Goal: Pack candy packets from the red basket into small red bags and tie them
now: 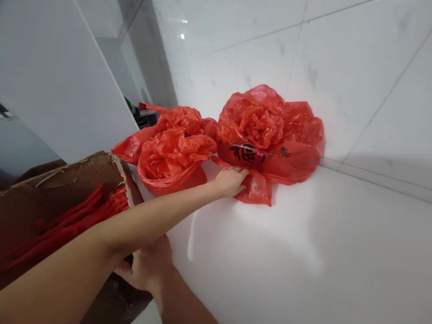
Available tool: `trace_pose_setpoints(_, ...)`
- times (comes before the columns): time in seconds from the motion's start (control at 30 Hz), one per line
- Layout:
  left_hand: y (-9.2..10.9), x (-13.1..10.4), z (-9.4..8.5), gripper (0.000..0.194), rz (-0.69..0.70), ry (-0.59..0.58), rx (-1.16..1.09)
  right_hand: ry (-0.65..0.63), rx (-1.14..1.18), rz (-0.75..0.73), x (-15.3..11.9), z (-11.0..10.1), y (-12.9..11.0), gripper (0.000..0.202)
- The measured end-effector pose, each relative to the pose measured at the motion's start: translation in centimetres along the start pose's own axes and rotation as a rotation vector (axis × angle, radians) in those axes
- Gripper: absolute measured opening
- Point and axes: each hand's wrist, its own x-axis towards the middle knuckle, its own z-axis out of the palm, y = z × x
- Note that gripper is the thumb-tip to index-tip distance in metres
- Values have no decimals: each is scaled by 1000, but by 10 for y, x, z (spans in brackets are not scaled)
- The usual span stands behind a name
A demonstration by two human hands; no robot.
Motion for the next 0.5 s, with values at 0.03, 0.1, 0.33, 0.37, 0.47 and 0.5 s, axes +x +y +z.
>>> trace_pose_setpoints(0.03,-1,-1,1,45,-16,-13,-7,3,12,4,0,0,0,46)
trace_pose_setpoints(0.1,-4,-6,-1,52,-38,-18,-28,12,37,8,1,0,0,50)
trace_pose_setpoints(0.33,-8,-2,-4,62,-58,10,-99,9,8,22,1,3,1,44)
trace_pose_setpoints(0.37,-8,0,-3,63,-59,-10,-109,0,7,24,1,4,1,41)
trace_pose_setpoints(0.47,-6,3,0,64,-67,-26,-136,8,19,21,0,5,3,39)
trace_pose_setpoints(0.5,-6,3,1,66,-71,-18,-146,15,26,17,0,6,3,41)
